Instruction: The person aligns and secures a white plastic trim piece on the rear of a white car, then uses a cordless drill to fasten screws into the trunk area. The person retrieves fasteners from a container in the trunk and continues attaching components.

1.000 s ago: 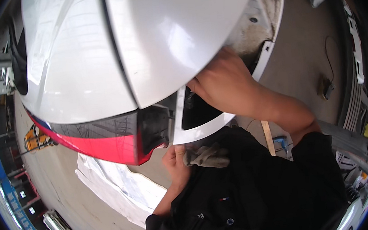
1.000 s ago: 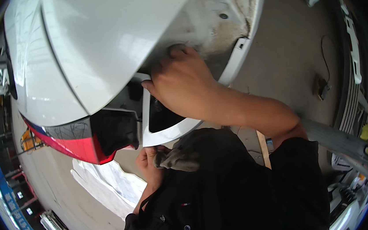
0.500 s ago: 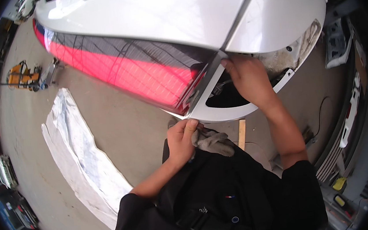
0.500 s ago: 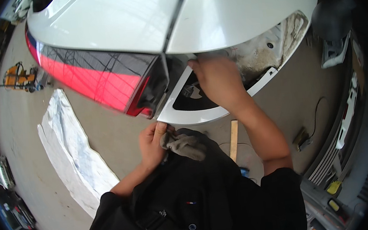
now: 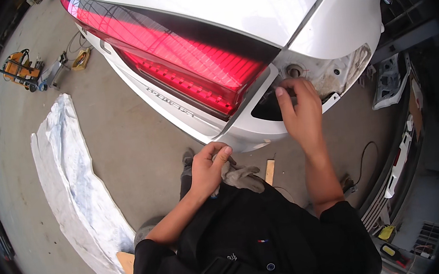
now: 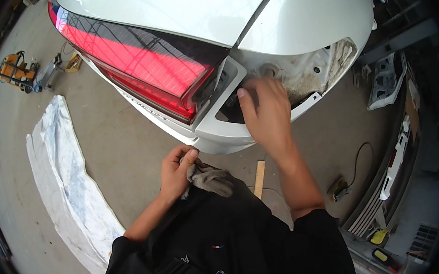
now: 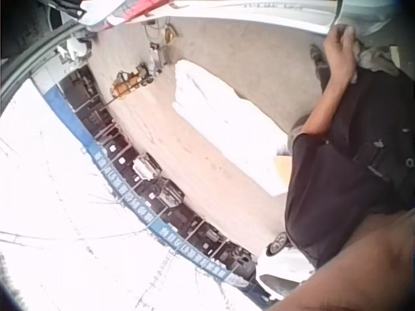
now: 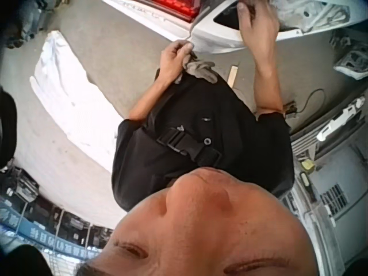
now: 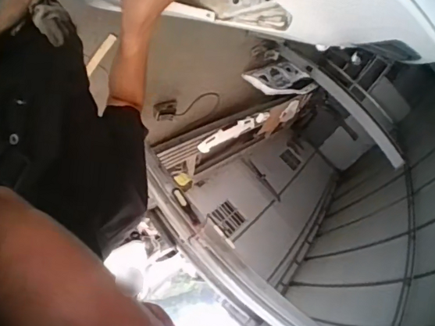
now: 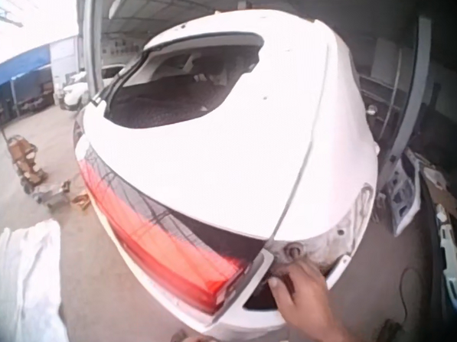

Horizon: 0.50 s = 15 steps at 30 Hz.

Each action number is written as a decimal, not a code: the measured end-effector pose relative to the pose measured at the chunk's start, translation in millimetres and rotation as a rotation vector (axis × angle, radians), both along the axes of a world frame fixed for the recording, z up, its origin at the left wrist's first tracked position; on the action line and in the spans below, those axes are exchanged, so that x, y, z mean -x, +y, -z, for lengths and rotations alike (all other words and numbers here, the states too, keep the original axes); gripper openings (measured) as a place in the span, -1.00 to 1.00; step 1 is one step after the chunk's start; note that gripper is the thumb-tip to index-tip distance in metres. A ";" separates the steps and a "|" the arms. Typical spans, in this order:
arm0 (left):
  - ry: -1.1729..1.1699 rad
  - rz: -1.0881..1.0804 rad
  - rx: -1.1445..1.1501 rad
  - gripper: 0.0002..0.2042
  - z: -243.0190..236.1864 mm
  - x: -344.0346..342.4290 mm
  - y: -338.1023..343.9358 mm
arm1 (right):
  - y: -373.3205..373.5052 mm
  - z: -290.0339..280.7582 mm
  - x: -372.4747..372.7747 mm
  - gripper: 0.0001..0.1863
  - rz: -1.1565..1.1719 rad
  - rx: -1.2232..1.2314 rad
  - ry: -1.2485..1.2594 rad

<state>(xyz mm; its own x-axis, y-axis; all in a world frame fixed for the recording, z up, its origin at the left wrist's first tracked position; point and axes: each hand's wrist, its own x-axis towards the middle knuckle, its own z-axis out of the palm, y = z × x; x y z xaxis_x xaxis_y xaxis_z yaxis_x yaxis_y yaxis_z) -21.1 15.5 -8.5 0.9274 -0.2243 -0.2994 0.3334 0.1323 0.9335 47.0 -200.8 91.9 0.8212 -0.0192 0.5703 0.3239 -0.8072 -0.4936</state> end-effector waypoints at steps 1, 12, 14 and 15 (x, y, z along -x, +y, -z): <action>-0.006 0.007 0.018 -0.78 -3.0 0.6 0.5 | 1.5 -0.9 6.5 -0.89 0.005 -0.028 -0.003; -0.034 0.137 -0.122 -0.79 0.0 -6.8 -3.1 | -14.6 15.3 59.0 -0.91 0.128 -0.242 -0.025; -0.006 0.179 -0.189 -0.79 4.1 -9.4 -1.3 | -15.2 19.8 61.3 -0.91 0.128 -0.258 -0.019; 0.018 0.171 -0.190 -0.81 6.0 -10.2 -0.2 | -15.4 21.2 62.7 -0.90 0.126 -0.257 -0.013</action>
<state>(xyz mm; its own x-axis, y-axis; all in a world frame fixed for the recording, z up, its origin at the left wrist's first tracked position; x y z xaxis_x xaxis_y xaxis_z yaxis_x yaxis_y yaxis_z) -10.9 15.3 -14.5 0.8748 -0.3160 -0.3673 0.3525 -0.1048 0.9299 -15.7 -216.2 70.7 0.7959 -0.2660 0.5438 0.2366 -0.6902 -0.6839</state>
